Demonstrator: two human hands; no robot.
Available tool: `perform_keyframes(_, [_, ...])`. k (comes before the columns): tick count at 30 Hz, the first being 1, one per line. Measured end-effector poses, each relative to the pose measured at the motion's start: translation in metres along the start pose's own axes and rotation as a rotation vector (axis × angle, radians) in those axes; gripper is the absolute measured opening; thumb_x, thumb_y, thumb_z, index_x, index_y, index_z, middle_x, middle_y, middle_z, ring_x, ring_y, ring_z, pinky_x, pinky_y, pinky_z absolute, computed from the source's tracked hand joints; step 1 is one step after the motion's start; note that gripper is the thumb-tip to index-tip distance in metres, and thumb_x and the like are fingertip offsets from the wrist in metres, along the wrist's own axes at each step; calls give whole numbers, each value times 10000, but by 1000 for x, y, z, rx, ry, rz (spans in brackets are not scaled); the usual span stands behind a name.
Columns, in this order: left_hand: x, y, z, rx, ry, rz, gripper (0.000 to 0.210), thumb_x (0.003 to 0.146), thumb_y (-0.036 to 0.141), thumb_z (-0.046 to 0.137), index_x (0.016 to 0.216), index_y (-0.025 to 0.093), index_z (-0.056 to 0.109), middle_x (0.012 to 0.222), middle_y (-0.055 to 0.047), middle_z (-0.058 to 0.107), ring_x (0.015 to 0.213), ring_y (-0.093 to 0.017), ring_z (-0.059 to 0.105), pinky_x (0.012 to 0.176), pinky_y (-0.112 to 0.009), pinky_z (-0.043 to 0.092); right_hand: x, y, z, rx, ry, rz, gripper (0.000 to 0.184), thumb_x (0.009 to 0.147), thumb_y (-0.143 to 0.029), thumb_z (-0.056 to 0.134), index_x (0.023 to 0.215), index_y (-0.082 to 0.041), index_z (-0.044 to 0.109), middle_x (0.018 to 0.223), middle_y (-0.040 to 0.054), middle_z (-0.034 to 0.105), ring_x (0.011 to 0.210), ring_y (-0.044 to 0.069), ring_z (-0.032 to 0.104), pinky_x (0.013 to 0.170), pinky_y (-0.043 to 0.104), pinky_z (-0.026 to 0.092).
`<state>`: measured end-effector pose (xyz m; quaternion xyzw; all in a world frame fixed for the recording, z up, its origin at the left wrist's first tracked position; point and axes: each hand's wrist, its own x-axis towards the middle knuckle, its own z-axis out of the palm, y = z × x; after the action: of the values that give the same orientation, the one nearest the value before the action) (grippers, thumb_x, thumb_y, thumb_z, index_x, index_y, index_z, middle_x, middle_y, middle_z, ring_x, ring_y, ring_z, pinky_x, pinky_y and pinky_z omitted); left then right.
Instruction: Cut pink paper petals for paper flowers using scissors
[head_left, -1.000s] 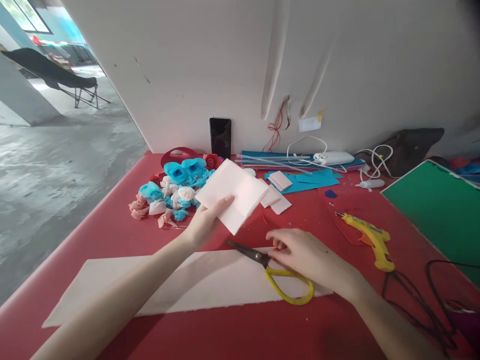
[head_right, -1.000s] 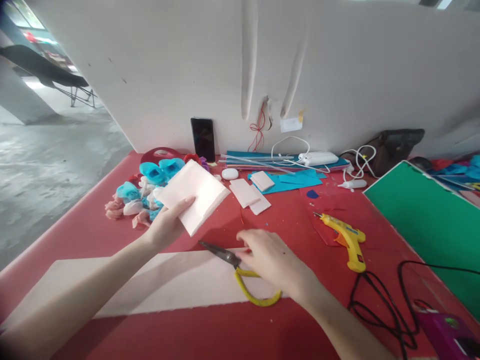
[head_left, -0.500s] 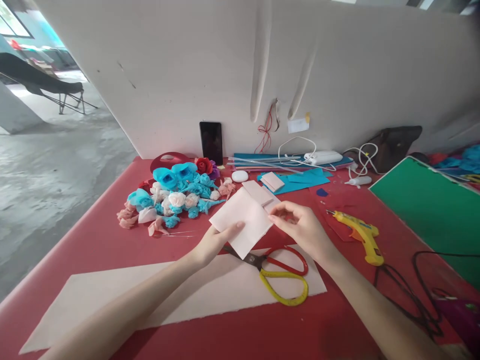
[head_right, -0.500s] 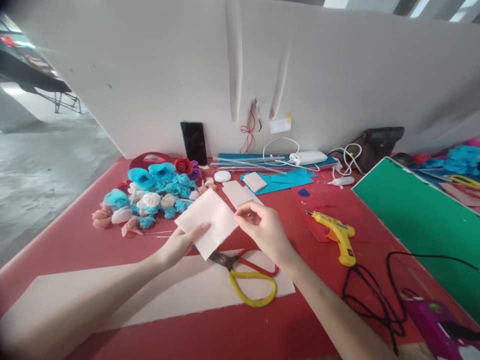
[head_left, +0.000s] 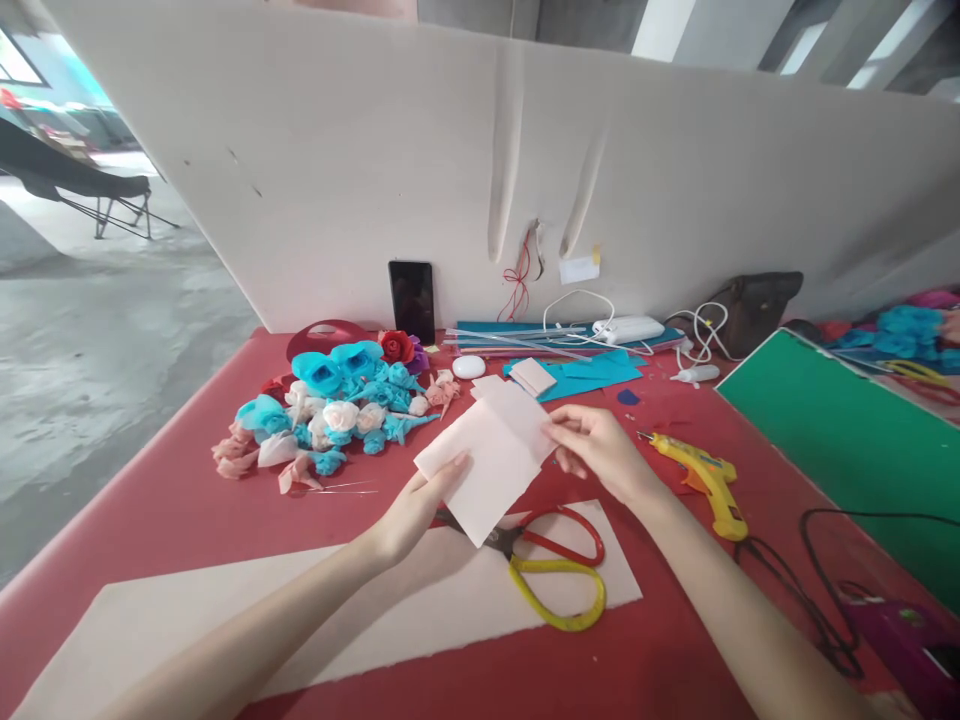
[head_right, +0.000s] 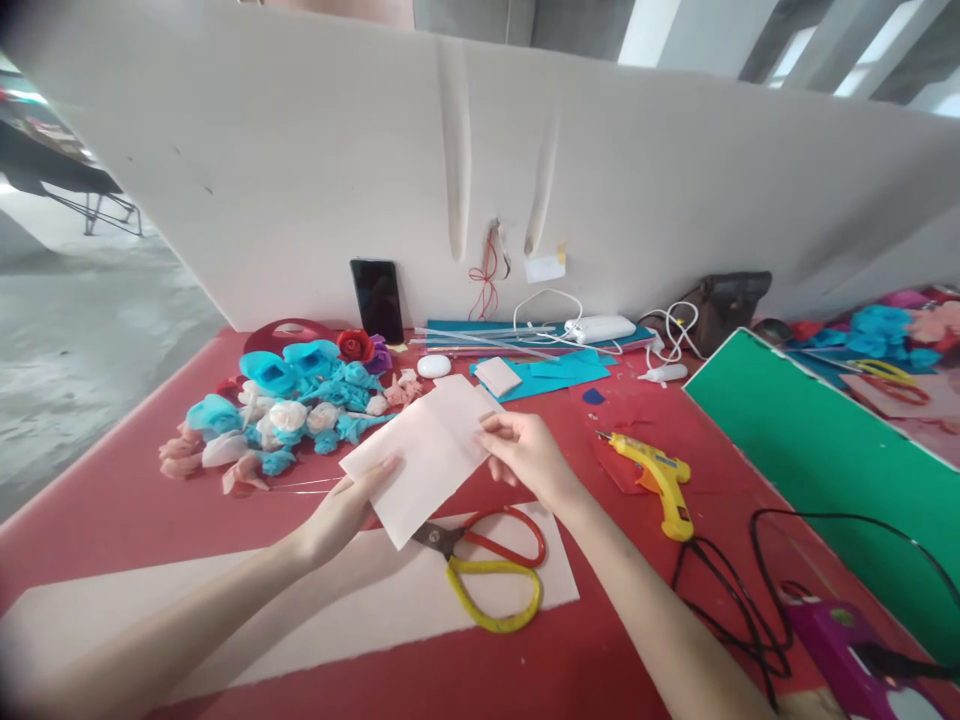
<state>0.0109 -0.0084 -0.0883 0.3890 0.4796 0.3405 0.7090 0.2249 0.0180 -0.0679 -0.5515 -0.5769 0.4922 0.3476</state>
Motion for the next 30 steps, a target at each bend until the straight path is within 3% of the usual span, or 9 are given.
perform_keyframes(4, [1, 0, 1, 58, -8, -39, 466, 770, 532, 531, 1012, 139, 594, 980, -100, 684, 892, -269, 622, 742, -343, 492, 18, 14, -29, -88, 223, 23, 203, 849, -328, 531, 884, -130, 560, 550, -45, 537, 404, 68, 468, 359, 173, 336])
perform_keyframes(7, [1, -2, 2, 120, -51, -59, 469, 766, 535, 532, 993, 130, 602, 979, -100, 687, 899, -270, 621, 774, -347, 476, 38, 20, -51, -189, 366, 110, 243, 888, -310, 498, 1048, -133, 548, 903, 35, 607, 683, 119, 595, 585, 272, 512])
perform_keyframes(10, [2, -5, 2, 127, -77, -51, 470, 763, 539, 531, 974, 126, 606, 961, -94, 691, 906, -260, 619, 798, -332, 463, 63, 23, -66, -294, 430, 196, 292, 879, -296, 514, 1132, -149, 523, 1086, 73, 577, 887, 184, 598, 741, 373, 513])
perform_keyframes(15, [5, -9, 2, 83, -75, -61, 523, 712, 573, 566, 969, 119, 604, 929, -101, 694, 887, -262, 622, 781, -331, 469, 91, 27, -76, -509, 452, 298, 303, 873, -279, 527, 1145, -145, 517, 1128, 85, 561, 934, 198, 587, 777, 395, 500])
perform_keyframes(20, [16, -6, -6, 142, -11, -29, 464, 695, 546, 600, 871, 117, 605, 753, -65, 677, 699, -200, 610, 600, -270, 453, 90, 27, -56, -733, 462, 155, 307, 873, -284, 526, 1147, -146, 524, 1170, 102, 539, 981, 209, 566, 817, 406, 483])
perform_keyframes(26, [33, 0, -26, 150, -23, 34, 396, 723, 519, 586, 646, 138, 517, 459, 35, 522, 370, -52, 365, 383, -185, 206, 94, 31, 2, -797, 191, -17, 273, 881, -285, 512, 1124, -163, 536, 1140, 80, 559, 950, 194, 578, 796, 398, 493])
perform_keyframes(30, [40, 3, -34, 140, -108, -4, 407, 743, 518, 539, 634, 126, 529, 562, -41, 632, 362, -55, 406, 390, -192, 269, 98, 36, 22, -772, 166, 5, 299, 876, -288, 520, 1145, -159, 522, 1157, 84, 548, 972, 206, 570, 806, 412, 487])
